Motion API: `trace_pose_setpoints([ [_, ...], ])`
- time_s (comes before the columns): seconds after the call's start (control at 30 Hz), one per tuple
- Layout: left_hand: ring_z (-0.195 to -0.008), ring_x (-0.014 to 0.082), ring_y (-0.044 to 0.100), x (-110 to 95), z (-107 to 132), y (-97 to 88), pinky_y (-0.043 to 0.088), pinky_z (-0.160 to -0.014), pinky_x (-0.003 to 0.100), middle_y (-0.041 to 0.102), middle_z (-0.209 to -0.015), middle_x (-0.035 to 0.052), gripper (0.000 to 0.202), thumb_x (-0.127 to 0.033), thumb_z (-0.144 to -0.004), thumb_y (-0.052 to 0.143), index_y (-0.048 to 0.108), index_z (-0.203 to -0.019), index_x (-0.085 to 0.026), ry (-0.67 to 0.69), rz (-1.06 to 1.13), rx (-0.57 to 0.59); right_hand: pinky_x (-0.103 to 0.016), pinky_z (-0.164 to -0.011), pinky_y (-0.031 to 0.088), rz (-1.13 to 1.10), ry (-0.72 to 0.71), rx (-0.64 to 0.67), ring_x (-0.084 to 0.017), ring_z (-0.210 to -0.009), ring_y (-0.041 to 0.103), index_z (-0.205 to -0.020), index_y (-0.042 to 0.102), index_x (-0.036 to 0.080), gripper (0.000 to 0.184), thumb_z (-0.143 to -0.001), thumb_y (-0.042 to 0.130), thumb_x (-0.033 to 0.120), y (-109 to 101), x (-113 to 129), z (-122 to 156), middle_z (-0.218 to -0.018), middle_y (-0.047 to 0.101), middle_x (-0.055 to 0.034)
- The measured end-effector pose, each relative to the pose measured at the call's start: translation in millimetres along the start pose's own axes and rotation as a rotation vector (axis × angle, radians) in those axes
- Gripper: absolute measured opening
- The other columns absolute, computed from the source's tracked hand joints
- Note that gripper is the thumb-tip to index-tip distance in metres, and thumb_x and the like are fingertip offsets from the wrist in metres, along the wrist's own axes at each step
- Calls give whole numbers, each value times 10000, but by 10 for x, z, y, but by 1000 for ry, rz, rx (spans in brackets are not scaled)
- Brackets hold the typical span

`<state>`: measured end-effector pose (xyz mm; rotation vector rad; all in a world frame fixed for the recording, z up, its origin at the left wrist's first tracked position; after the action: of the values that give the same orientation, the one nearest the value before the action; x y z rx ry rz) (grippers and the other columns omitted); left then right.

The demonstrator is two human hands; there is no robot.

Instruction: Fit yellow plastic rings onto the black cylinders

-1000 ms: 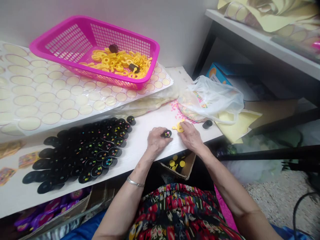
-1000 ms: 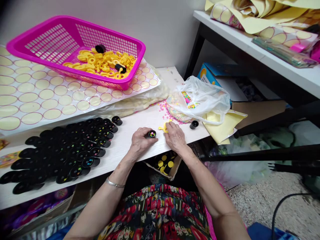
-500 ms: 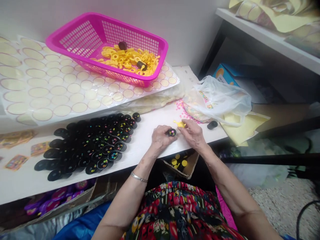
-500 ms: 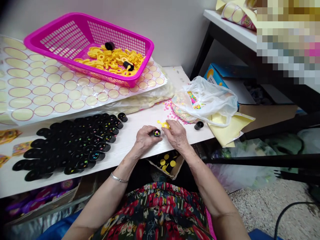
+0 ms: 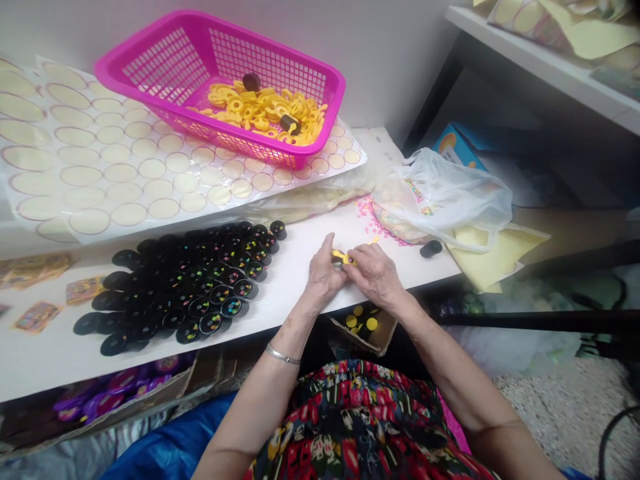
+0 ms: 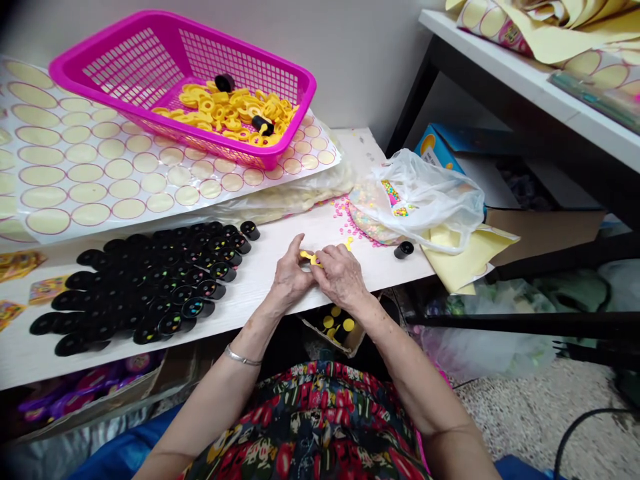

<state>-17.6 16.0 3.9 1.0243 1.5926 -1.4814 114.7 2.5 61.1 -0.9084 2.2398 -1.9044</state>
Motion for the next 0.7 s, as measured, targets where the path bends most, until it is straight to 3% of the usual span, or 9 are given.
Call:
trace_pose_setpoints([
  [0.13,-946,188,551,-28,39,-92,444,-854,311,585,-1091,70,650,-172,-575,605,487,-1214,-176,107,128,5,-295,-789,382,-49,15,-9,-194,-866,484,-939,626,167,219,-872,451,280,22,-14,-3,-916,598,-71],
  [0.23,-907,164,550,-47,44,-144,463,-771,269,544,-1162,77,474,-209,-611,589,573,-1083,-168,87,346,-26,-279,-770,413,-196,50,-35,-175,-868,524,-962,626,166,211,-859,474,271,63,-32,-13,-932,597,-70],
  [0.33,-756,124,556,-97,13,-110,457,-674,235,613,-935,50,303,-318,-709,580,613,-960,-151,-68,451,-17,-267,-729,437,-467,133,-103,-153,-816,552,-934,636,172,186,-822,515,258,114,-38,-23,-868,596,-49],
  [0.43,-631,99,541,-169,-18,-41,434,-595,206,600,-693,4,265,-375,-715,606,621,-833,-138,-158,509,22,-251,-627,443,-807,302,-191,-121,-667,541,-834,647,173,149,-731,607,274,184,-34,-15,-783,595,-18],
  [0.57,-549,82,521,-203,-17,-10,408,-524,187,588,-624,-13,277,-383,-667,662,610,-776,-134,-232,568,0,-208,-435,388,-1304,589,-158,-75,-422,456,-833,626,160,281,-605,711,301,296,-15,5,-523,551,49],
  [0.7,-502,62,482,-189,-1,-21,381,-489,176,554,-587,-29,285,-401,-663,671,600,-729,-133,-258,521,-33,-183,-379,416,-1570,737,-189,-72,-395,504,-824,622,148,335,-606,711,387,333,29,-14,-535,592,29],
])
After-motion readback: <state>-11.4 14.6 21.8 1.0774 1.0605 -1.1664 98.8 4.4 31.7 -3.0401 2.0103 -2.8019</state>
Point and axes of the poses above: each hand's wrist, its own z-axis away from the middle knuckle, its own y-axis out of the palm, x = y × z, the point moved 1 cm from there along -z, towards the middle knuckle
